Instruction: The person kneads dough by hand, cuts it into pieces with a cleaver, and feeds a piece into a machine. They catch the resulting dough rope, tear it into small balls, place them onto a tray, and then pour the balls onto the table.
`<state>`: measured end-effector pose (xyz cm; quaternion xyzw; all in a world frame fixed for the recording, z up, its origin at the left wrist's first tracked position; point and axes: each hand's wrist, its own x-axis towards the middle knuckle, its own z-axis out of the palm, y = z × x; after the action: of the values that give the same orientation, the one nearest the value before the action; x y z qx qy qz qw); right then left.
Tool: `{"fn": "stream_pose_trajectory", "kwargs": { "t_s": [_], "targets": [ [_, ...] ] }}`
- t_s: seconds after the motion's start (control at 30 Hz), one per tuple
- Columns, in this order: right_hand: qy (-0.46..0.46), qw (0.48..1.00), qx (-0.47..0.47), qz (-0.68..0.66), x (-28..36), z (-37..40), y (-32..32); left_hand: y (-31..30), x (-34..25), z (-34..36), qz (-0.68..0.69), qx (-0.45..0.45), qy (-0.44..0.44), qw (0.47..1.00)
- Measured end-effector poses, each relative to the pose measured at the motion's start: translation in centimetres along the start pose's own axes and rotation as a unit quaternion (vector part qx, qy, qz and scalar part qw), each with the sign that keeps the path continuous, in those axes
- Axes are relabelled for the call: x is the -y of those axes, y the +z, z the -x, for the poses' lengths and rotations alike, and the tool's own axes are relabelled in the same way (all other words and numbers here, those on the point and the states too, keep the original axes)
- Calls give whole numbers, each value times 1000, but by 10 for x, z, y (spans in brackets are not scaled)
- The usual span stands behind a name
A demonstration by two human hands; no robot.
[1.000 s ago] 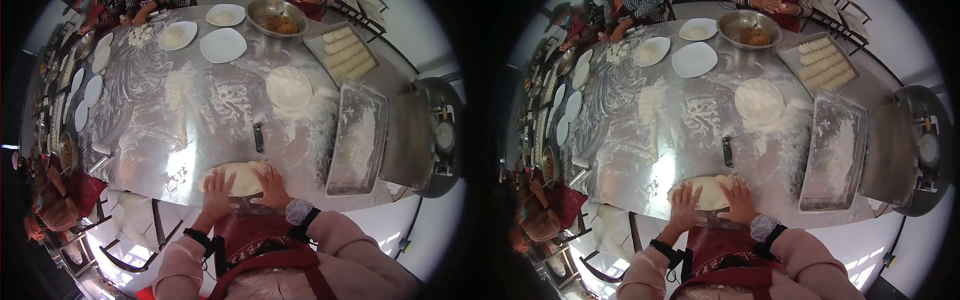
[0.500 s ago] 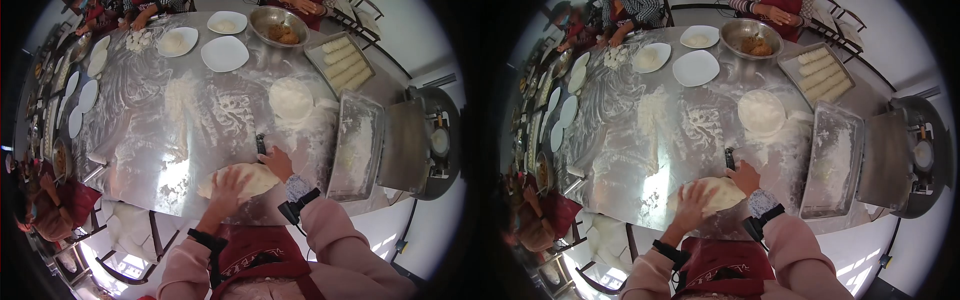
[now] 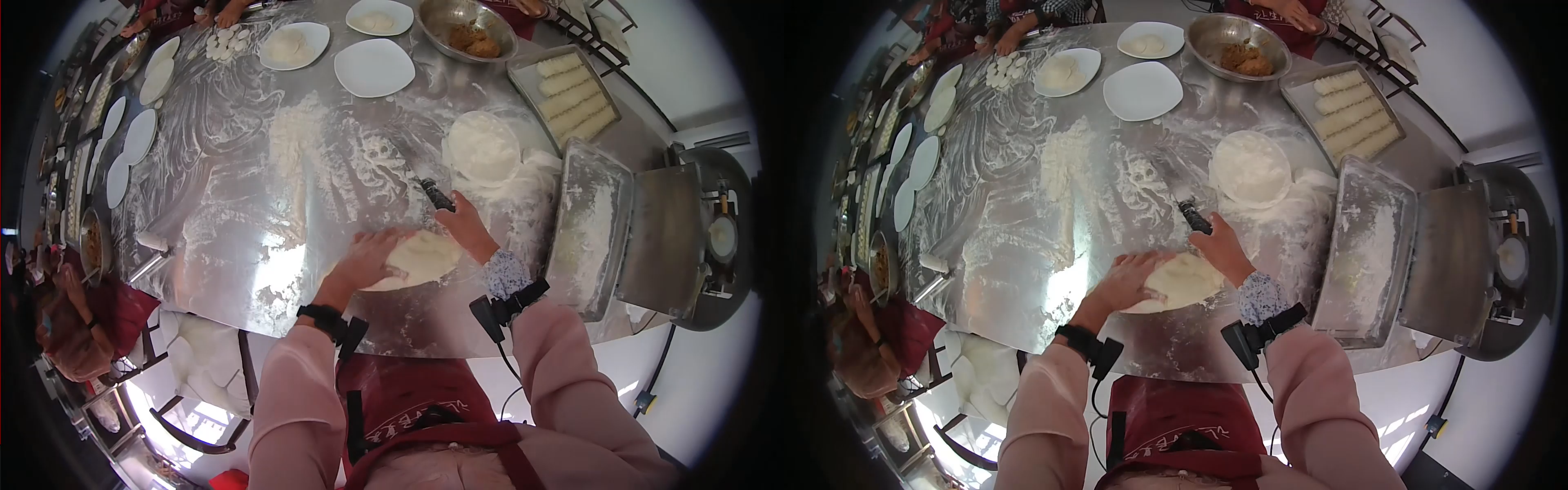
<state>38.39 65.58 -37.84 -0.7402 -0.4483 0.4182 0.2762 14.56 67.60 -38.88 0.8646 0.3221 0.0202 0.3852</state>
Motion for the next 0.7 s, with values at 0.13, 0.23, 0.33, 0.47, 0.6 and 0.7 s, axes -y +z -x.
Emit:
{"fn": "stream_pose_trajectory", "kwargs": {
  "t_s": [0.13, 0.23, 0.33, 0.47, 0.6, 0.7],
  "targets": [
    [-78, 997, -6, -2, 21, 42, -5, 0, -8, -16, -11, -83, -77, 994],
    [-65, 998, 18, 3, 31, 87, 7, 12, -33, -2, 400, -260, -119, 871],
    [-121, 992, 35, 15, 38, 137, 45, 8, -80, 17, 570, -294, -173, 747],
    [-312, 923, 216, 64, 40, 161, 53, -16, -91, 62, 576, -324, -280, 696],
    [-314, 940, 64, 114, 44, 78, 28, -11, -68, 128, 515, -358, -339, 701],
    [-285, 935, -19, 208, 35, 18, 45, 1, -62, 157, 479, -389, -361, 699]
  ]
}}
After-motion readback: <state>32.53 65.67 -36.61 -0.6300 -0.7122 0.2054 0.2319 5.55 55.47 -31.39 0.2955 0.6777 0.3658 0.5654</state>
